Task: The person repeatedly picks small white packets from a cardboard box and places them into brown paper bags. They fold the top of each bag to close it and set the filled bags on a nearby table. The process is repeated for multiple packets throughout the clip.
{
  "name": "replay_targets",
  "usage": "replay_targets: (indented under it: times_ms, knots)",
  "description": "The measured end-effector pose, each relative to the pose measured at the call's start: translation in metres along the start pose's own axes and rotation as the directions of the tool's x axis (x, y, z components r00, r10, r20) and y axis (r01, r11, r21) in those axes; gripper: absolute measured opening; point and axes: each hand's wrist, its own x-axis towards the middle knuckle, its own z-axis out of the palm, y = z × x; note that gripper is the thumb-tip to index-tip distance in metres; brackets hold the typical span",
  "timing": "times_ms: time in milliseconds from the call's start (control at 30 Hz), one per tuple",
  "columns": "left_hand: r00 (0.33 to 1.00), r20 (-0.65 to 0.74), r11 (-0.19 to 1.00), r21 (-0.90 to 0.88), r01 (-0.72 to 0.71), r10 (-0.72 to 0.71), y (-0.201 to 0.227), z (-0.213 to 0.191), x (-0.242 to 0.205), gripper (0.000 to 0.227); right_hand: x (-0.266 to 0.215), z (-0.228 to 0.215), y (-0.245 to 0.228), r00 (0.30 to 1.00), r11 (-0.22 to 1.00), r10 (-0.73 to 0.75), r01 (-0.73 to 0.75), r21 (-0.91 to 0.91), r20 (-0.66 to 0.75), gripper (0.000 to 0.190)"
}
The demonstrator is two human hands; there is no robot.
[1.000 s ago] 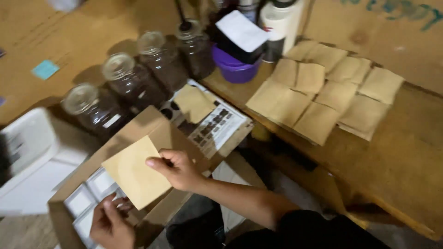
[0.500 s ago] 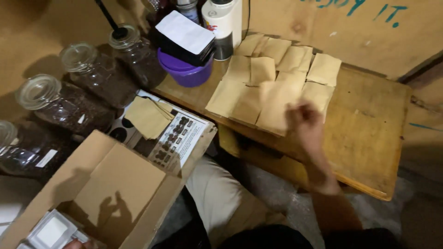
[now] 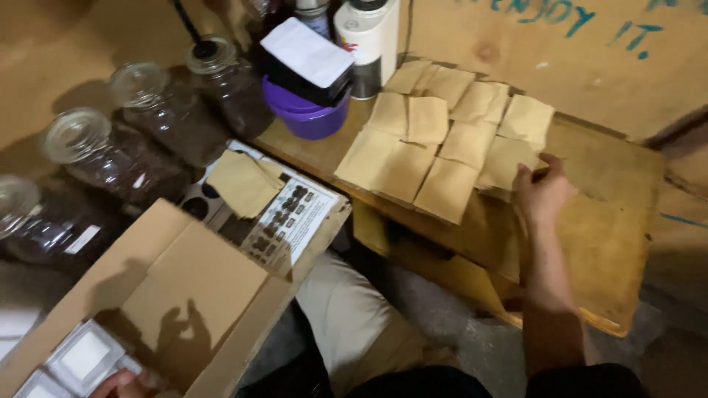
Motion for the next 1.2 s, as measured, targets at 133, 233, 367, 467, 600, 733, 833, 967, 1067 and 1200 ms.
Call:
replay_targets:
  times_ms: [133,233,367,467,600,733,833,967,1067,1200]
  knots:
    - [0.997,-0.024,0.995,0.056,0.080,-0.079,0.060,0.000,-0.008,0.010,-0.005,-0.001,-0.005,0.953,0.929,-0.301,0.283,-0.237,-0.043,0.025]
    - [0.994,-0.047,0.993,0.057,0.101,-0.098,0.111,0.001,-0.013,0.014,-0.014,-0.012,-0.030,0.881,0.845,-0.458,0.391,-0.365,-0.116,0.023]
    - [0.988,-0.089,0.991,0.048,0.129,-0.124,0.140,0.008,-0.011,0.009,-0.057,-0.033,-0.113,0.741,0.791,-0.612,0.585,-0.182,-0.276,0.019]
    - [0.995,-0.044,0.986,0.137,0.098,-0.093,0.137,0.002,-0.009,0.010,-0.104,-0.016,-0.191,0.911,0.882,-0.412,0.393,0.259,0.018,0.019]
    - [0.996,-0.019,0.985,0.149,0.092,-0.090,0.146,-0.001,-0.008,0.014,-0.151,0.055,-0.245,0.619,0.561,-0.783,0.747,0.356,-0.063,0.019]
    - [0.988,-0.002,0.982,0.116,0.152,-0.153,0.154,-0.002,-0.005,0.014,-0.193,0.100,-0.314,0.472,0.427,-0.879,0.719,0.549,0.067,0.025]
    - [0.978,-0.010,0.975,0.078,0.207,-0.206,0.160,-0.002,-0.004,0.016,-0.214,0.131,-0.349,0.408,0.410,-0.904,0.738,0.536,0.128,0.032]
    - [0.977,-0.004,0.971,0.105,0.214,-0.215,0.163,-0.003,-0.002,0.019,-0.227,0.156,-0.371,0.288,0.332,-0.943,0.763,0.554,0.167,0.053]
    - [0.987,-0.005,0.976,0.151,0.158,-0.160,0.158,-0.004,-0.002,0.023,-0.227,0.190,-0.355,0.213,0.321,-0.942,0.799,0.508,0.260,0.081]
    - [0.985,-0.008,0.976,0.138,0.170,-0.170,0.165,-0.005,-0.001,0.019,-0.233,0.206,-0.343,0.208,0.397,-0.899,0.756,0.520,0.385,0.053]
